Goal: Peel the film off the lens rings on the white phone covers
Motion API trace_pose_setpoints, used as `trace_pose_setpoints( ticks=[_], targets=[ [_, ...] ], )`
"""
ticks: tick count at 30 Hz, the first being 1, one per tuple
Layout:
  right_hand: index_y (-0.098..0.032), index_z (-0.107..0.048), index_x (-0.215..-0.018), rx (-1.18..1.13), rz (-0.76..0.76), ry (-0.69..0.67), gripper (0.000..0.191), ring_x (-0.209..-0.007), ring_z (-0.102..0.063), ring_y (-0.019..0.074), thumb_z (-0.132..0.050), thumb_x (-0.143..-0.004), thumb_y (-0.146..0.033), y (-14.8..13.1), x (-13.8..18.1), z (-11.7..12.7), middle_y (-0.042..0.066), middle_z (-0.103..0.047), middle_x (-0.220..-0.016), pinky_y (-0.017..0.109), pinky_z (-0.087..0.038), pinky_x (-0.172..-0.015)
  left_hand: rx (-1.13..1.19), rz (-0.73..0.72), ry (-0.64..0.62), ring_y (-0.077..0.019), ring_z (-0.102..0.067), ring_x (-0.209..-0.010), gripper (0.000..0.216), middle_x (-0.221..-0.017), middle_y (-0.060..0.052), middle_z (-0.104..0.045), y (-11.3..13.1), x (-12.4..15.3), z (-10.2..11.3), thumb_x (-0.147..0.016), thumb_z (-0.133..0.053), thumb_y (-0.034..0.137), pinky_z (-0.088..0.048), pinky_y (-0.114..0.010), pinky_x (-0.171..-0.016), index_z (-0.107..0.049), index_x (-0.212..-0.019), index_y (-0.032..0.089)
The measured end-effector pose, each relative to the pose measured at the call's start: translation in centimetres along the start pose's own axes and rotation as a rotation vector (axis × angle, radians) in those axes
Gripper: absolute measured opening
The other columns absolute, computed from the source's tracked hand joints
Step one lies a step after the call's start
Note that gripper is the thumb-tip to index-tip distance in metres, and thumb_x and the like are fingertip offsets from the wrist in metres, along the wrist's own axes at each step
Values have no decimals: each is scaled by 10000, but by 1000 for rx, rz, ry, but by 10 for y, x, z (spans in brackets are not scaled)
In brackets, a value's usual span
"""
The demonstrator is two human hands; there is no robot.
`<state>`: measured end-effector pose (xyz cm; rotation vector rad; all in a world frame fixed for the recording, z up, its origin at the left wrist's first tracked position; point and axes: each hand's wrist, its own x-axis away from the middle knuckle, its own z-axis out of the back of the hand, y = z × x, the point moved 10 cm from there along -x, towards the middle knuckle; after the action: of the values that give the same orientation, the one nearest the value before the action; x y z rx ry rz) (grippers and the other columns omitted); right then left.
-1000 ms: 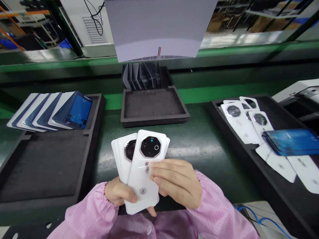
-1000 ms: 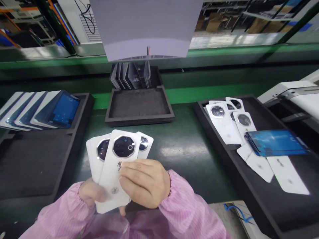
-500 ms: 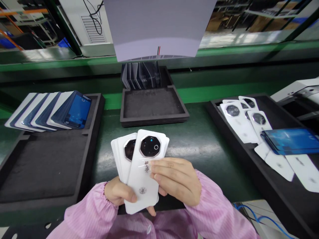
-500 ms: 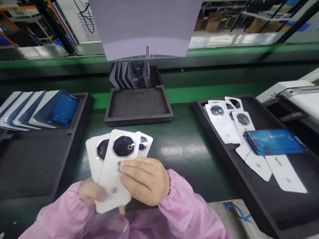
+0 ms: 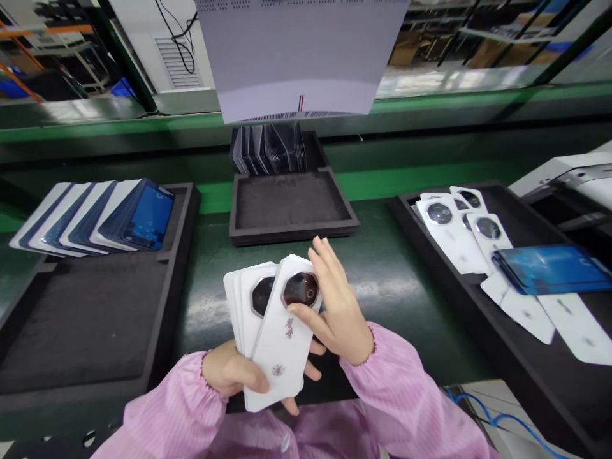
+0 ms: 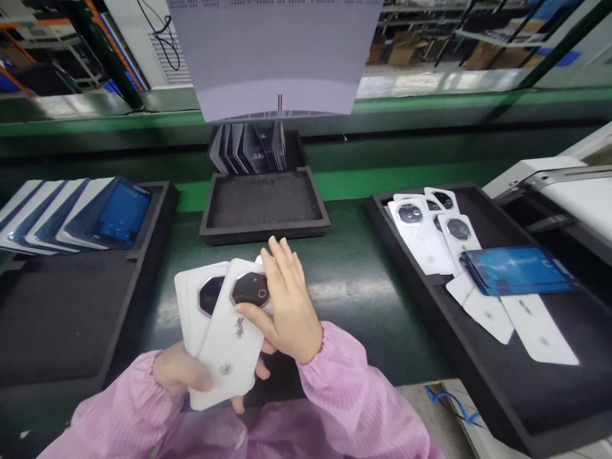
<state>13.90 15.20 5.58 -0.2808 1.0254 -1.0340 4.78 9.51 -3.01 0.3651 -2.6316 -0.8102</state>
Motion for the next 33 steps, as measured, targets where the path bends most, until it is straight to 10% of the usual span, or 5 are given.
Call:
trace_pose_setpoints(
  ticks=[5,12,19,27,33],
  targets=[
    [-210,-593,-1029,-321,-333,82,225,-919,-620,204,-583,-842,-335,44,3,5,62,-643,-1003,345,-511,-812,-11,29,-13,-236,-679,-753,682,-1121,-173,-649,-4,-1,-2,-557,-596,90,-543,-325,-644,-549,-1238,104],
    [-180,-530,-800,-496,-504,995,219,-600,-530,103,-589,-802,-391,130,39,101,-32,-543,-693,251,-456,-627,126,-184,-129,-300,-611,-930,675,-1159,-180,-609,25,7,-19,-530,-574,116,-554,-317,-575,-551,-1203,68],
    [-182,-637,-821,-40,-362,134,162,-666,-563,176,-605,-798,-339,99,-1,1,22,-606,-717,305,-465,-639,93,-358,-85,-284,-601,-902,653,-1076,-135,-633,49,20,-11,-534,-615,138,-553,-346,-614,-561,-1185,128],
    [-213,-631,-959,-156,-172,326,154,-996,-529,236,-534,-840,-216,55,-3,12,92,-547,-1023,437,-441,-878,-52,-151,65,-281,-676,-729,708,-1103,-168,-645,14,7,11,-521,-560,114,-516,-413,-683,-546,-1228,101],
    [-240,-652,-885,-489,-266,141,149,-941,-549,199,-688,-742,-216,49,-4,1,49,-548,-997,377,-455,-852,-196,-13,179,-251,-674,-744,671,-1098,-131,-655,0,5,22,-540,-611,120,-512,-378,-697,-577,-1208,172]
  ],
)
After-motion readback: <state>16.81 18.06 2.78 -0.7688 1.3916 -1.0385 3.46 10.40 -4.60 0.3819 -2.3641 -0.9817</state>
